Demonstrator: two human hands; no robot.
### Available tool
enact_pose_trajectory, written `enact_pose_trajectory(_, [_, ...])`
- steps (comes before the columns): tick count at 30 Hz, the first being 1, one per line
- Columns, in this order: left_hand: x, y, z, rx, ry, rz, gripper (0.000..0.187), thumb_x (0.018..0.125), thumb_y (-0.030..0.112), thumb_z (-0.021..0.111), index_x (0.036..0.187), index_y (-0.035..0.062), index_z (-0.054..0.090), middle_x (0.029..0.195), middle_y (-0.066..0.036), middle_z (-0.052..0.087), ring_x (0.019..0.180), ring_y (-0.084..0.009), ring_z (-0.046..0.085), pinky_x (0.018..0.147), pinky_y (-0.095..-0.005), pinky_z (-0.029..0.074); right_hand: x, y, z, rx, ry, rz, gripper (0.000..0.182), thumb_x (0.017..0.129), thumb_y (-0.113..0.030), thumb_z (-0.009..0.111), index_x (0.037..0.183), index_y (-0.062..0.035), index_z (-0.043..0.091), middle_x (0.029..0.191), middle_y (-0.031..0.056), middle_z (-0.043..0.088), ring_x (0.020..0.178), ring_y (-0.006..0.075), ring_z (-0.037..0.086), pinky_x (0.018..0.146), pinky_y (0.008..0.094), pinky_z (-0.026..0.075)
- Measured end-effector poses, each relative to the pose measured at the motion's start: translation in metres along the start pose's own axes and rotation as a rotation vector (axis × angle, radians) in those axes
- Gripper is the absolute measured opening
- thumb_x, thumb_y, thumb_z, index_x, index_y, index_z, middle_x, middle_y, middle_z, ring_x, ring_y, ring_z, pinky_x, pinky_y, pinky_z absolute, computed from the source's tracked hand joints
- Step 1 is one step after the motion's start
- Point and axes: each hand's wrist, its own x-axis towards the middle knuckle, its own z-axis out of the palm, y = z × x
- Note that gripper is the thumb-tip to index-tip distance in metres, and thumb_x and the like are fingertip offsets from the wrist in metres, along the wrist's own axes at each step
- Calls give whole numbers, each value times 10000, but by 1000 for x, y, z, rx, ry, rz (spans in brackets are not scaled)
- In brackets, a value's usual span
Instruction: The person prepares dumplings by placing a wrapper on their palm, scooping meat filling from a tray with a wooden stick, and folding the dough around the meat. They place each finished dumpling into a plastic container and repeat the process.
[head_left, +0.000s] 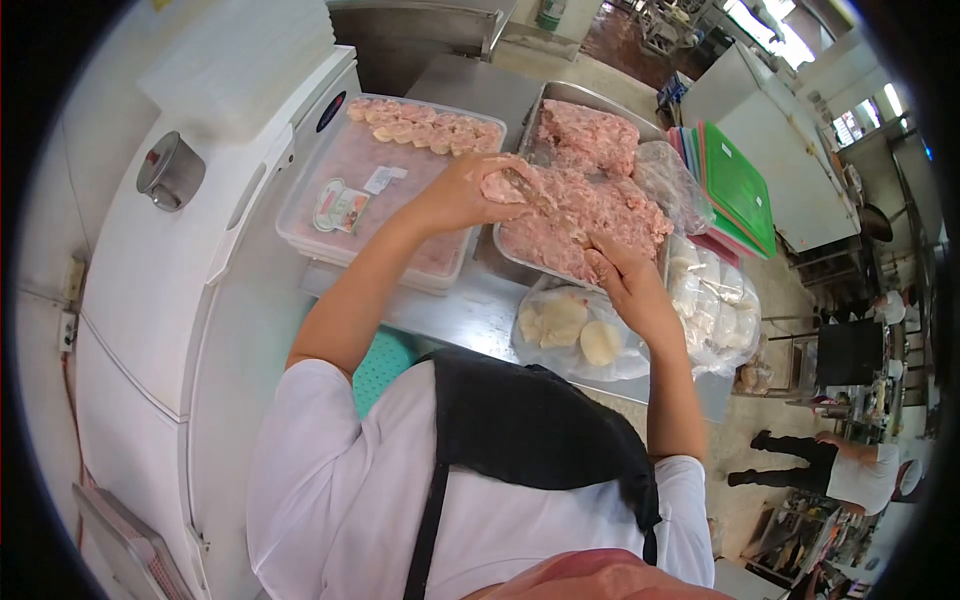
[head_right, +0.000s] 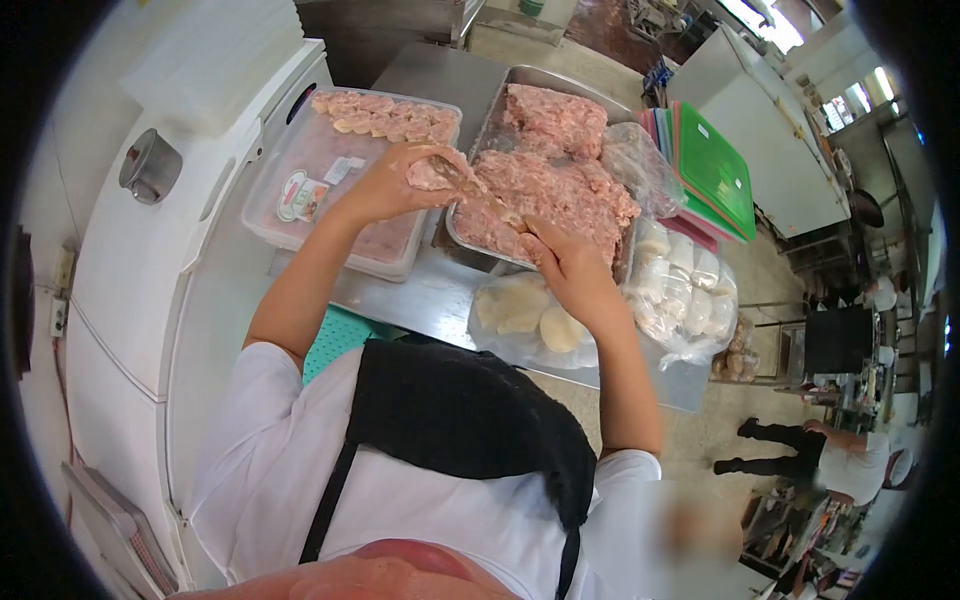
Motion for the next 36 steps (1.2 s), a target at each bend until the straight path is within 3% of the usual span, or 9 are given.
enact_pose_trajectory(2, [-7,-24,-4,33,50,-35,532,682,367,820,1056,23,662,1061,-136,677,996,-270,630,890,-351,469,5,-5,6,29,-42,85,286,928,-166,578,1151,9,618,954,188,654,836,317,635,743,356,490])
enact_pose_trajectory(5, [-17,-53,-28,-4,-97,-188,571,697,341,823,1146,51,623,1082,-121,660,1026,-279,609,935,-376,443,0,4,8,55,25,106,284,934,-163,576,1149,19,617,929,164,658,808,254,634,734,331,481])
enact_pose_trajectory(8, [-36,-82,-63,144,26,-283,684,663,343,836,1212,28,574,1160,-171,618,1072,-312,583,936,-383,448,-22,22,15,158,107,246,315,962,-182,569,1192,29,612,813,7,610,687,101,539,636,239,450])
enact_pose_trajectory(11, [-49,-135,-98,279,84,-517,738,659,339,823,1254,12,534,1224,-214,574,1133,-339,548,953,-390,440,-51,40,26,327,167,464,311,974,-209,564,1193,4,620,717,-68,475,588,23,389,510,176,330])
enact_pose_trajectory(17, [-33,-203,-134,564,377,-455,591,715,195,730,1244,25,531,1150,-229,611,1100,-377,565,928,-418,457,-80,34,33,550,261,626,317,985,-250,546,1181,-9,613,646,-86,413,510,8,324,445,182,238])
enact_pose_trajectory(26, [-23,-218,-129,570,286,-376,752,741,120,666,1421,37,357,1322,-267,496,1172,-380,534,970,-424,445,-80,18,44,548,317,593,297,980,-239,560,1150,-7,635,649,-91,430,528,-1,341,474,171,256])
enact_pose_trajectory(29, [-12,-214,-131,556,320,-377,759,755,90,653,1438,35,327,1338,-268,483,1161,-380,542,960,-428,453,-83,19,43,570,311,621,301,978,-240,565,1151,-3,634,646,-94,424,528,-2,337,478,171,256])
enact_pose_trajectory(35, [-6,-200,-139,536,101,-533,739,784,78,631,1446,19,308,1349,-268,476,1189,-364,528,974,-419,447,-85,33,37,538,299,623,295,973,-230,573,1146,2,633,645,-103,414,534,3,343,476,178,263])
enact_pose_trajectory(36, [-10,-213,-140,624,154,-431,717,786,114,639,1432,28,341,1338,-246,496,1199,-349,522,992,-412,428,-85,36,36,507,295,620,299,972,-233,572,1147,2,632,644,-99,419,535,6,353,477,181,272])
